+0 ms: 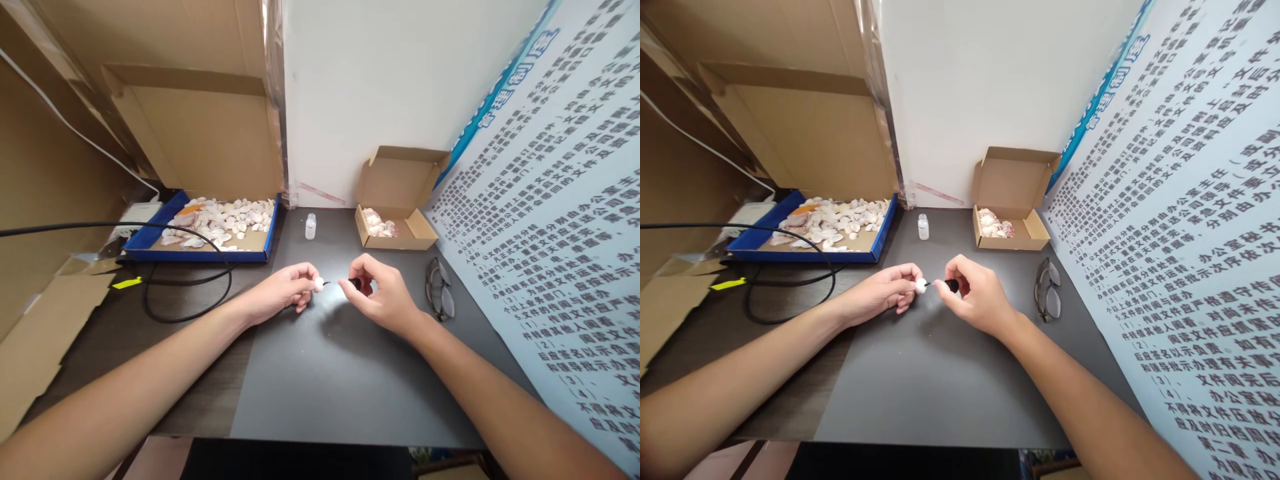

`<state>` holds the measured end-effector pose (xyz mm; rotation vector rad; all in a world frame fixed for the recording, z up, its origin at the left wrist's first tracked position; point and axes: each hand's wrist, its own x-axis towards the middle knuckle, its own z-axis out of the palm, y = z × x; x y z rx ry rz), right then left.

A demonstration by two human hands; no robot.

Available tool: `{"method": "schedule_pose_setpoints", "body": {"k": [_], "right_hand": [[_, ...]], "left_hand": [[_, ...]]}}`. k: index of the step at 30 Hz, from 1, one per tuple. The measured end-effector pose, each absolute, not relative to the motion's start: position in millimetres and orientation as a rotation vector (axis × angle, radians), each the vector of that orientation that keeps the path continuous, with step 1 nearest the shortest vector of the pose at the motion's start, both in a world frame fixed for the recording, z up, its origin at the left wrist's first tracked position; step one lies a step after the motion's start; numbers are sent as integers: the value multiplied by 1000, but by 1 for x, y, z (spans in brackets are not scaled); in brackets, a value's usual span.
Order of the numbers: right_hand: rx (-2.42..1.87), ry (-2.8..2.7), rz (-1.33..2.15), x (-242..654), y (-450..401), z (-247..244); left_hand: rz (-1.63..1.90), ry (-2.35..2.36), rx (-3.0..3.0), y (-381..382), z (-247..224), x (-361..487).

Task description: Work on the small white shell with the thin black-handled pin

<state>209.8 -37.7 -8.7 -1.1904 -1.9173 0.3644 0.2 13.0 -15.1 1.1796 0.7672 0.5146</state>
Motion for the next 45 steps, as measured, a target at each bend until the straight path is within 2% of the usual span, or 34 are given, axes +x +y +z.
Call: {"method": "schedule_pose_setpoints", "body": {"k": [45], "right_hand": [[-1195, -1883, 425, 206, -39, -10]], "left_hand": [[511, 747, 1180, 14, -20, -1]]}}
